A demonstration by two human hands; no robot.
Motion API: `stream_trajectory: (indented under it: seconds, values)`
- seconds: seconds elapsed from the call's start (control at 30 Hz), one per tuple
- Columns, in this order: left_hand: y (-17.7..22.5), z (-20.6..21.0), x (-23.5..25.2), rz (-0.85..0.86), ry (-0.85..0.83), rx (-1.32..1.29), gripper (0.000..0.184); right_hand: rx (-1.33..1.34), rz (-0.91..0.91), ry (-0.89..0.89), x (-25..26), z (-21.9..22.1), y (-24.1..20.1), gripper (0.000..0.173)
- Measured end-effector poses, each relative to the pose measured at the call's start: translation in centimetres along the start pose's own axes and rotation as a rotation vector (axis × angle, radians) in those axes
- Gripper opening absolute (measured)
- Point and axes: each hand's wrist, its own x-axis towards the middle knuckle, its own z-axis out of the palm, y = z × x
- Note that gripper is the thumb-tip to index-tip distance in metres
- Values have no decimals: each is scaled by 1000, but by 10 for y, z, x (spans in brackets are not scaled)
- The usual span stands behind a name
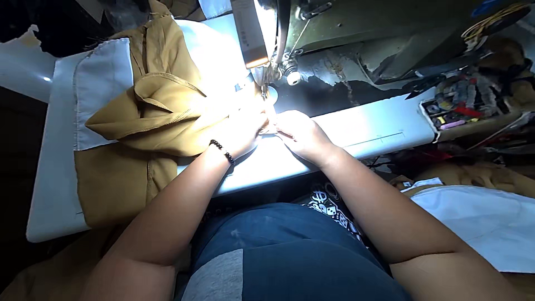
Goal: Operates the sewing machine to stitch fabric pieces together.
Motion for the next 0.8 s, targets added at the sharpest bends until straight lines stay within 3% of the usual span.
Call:
stream_trajectory:
  seconds: [0.07, 0.13, 0.8]
  values:
    - [0, -3, -12, -81, -66, -102, 44, -32, 14, -77, 3, -5, -2, 19]
    - [-2, -4, -17, -93, -82, -151, 50, -40, 11, -134, 8, -10, -3, 19]
    - [-40, -8, 30, -198, -64, -114, 44, -29, 95, -172, 59, -2, 28, 20]
